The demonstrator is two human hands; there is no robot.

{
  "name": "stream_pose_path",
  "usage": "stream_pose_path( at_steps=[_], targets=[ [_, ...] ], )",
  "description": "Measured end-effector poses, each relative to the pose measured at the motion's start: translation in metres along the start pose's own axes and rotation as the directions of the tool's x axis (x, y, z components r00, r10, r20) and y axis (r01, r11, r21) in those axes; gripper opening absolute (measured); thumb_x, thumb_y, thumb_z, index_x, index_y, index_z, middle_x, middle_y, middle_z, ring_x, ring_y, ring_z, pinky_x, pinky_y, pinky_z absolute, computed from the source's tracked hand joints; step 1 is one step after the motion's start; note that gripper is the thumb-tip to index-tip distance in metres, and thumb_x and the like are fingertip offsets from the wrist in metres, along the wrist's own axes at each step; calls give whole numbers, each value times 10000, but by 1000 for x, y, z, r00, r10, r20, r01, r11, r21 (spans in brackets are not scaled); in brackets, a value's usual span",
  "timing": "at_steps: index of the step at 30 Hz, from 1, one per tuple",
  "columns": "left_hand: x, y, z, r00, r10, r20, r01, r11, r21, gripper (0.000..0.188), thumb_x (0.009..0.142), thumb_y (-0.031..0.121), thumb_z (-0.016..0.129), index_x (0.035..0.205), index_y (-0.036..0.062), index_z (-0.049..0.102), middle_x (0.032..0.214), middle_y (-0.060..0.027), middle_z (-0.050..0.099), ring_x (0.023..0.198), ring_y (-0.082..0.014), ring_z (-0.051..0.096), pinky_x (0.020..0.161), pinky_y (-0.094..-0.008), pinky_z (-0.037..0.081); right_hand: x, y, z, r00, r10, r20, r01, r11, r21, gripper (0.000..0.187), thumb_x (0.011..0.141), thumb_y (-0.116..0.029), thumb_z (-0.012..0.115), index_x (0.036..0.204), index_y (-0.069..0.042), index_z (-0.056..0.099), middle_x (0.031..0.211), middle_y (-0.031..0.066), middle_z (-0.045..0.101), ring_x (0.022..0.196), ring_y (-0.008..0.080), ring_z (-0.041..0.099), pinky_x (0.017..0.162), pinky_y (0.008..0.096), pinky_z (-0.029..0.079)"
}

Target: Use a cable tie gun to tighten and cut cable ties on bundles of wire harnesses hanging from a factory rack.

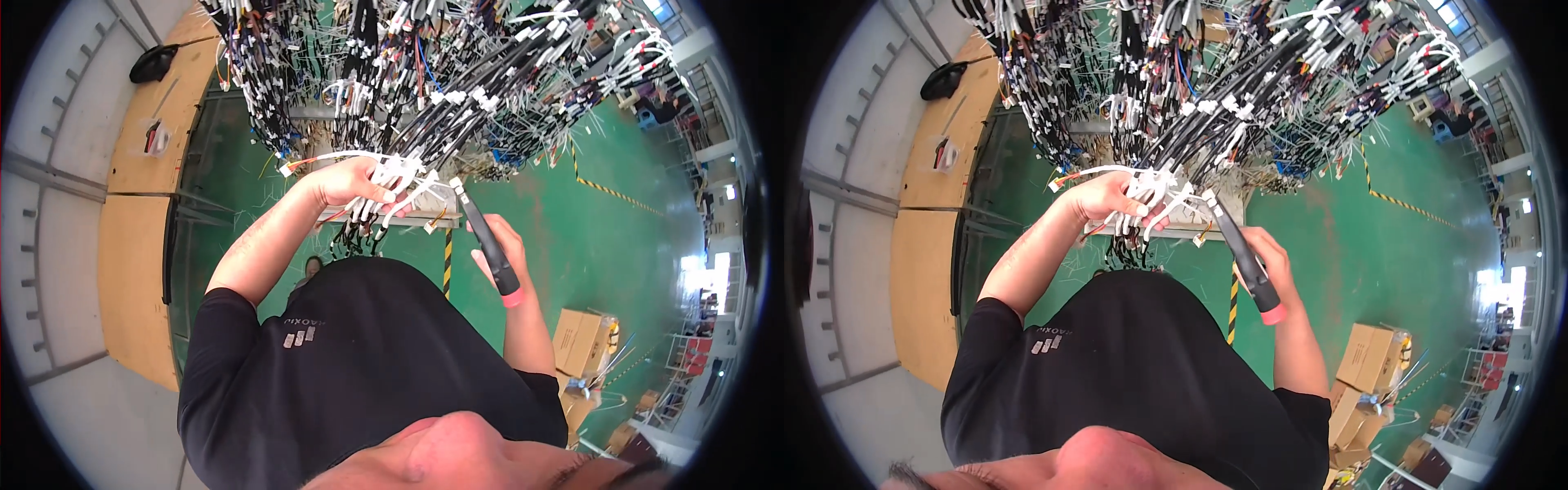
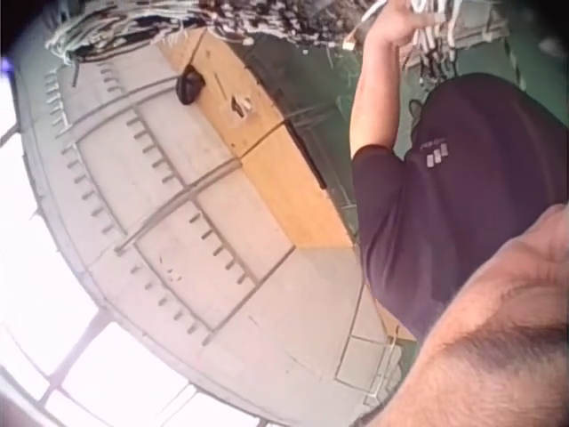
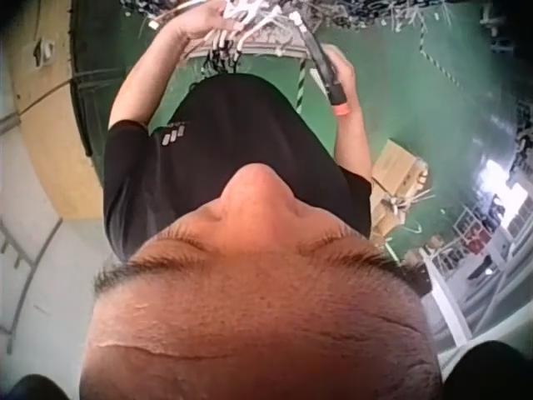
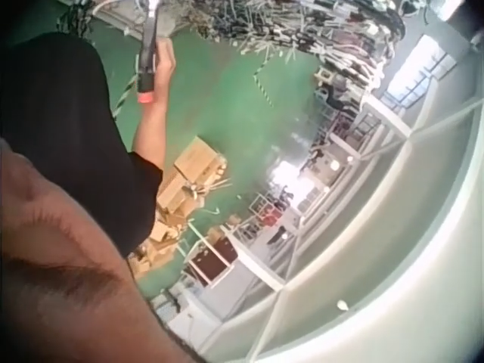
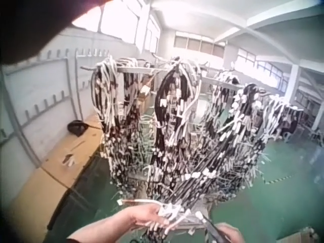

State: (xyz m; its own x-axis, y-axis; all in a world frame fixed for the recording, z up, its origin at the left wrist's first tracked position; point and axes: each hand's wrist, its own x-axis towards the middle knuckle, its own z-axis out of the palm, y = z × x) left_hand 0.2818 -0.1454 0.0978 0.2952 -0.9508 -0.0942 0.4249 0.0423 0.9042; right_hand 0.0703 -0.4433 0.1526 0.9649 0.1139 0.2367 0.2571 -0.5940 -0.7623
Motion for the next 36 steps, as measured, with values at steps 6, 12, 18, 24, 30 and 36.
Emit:
stream_pose_path(
  at_steps=[6, 12, 18, 24, 30, 36],
  targets=[
    [6, 6, -2, 998, -26, 63, 29, 998, -49, 538, 859, 320, 893, 1181, -74, 718, 1152, -225, 761, 1135, -352, 744, 956, -410, 604, 10, -9, -6, 993, 24, 120, -45, 983, 180, 477, 876, -232, 763, 1235, 65, 660, 1171, 166, 675, 1041, 294, 670, 937, 370, 524],
    [5, 8, -6, 975, -35, 221, 73, 983, -167, 645, 911, 350, 835, 1342, -93, 651, 1261, -275, 735, 1165, -364, 736, 1008, -436, 603, 32, -4, -16, 973, -5, 230, -40, 981, 190, 478, 865, -236, 752, 1241, 45, 659, 1141, 154, 668, 1004, 288, 660, 915, 373, 524],
    [1, 8, -2, 966, -32, 258, 98, 964, -248, 738, 930, 412, 799, 1430, -86, 583, 1367, -321, 668, 1248, -425, 692, 1018, -469, 608, 40, -12, -19, 934, -3, 357, -81, 972, 221, 474, 867, -254, 738, 1238, 33, 669, 1145, 141, 674, 1048, 279, 673, 959, 374, 522],
    [0, 5, 4, 967, -79, 244, 164, 922, -352, 865, 902, 420, 815, 1506, -106, 489, 1469, -359, 565, 1405, -476, 555, 1094, -543, 543, 35, -5, -21, 929, -38, 368, -67, 961, 268, 502, 882, -283, 744, 1253, 47, 666, 1154, 143, 676, 1065, 274, 676, 983, 381, 522],
    [2, 1, 4, 970, -52, 238, 121, 950, -288, 873, 917, 452, 792, 1520, -95, 475, 1458, -327, 585, 1362, -421, 599, 1103, -501, 538, 26, 3, -13, 947, -73, 313, -30, 949, 313, 484, 858, -246, 750, 1235, 42, 656, 1118, 141, 670, 1016, 278, 668, 934, 381, 524],
    [5, -1, 3, 968, -27, 250, 119, 925, -361, 798, 975, 380, 766, 1531, -98, 452, 1463, -315, 594, 1377, -415, 599, 1093, -469, 548, 21, 1, -10, 957, -34, 288, -38, 970, 239, 489, 847, -220, 751, 1241, 53, 656, 1119, 144, 670, 1007, 272, 668, 937, 378, 525]
  ],
)
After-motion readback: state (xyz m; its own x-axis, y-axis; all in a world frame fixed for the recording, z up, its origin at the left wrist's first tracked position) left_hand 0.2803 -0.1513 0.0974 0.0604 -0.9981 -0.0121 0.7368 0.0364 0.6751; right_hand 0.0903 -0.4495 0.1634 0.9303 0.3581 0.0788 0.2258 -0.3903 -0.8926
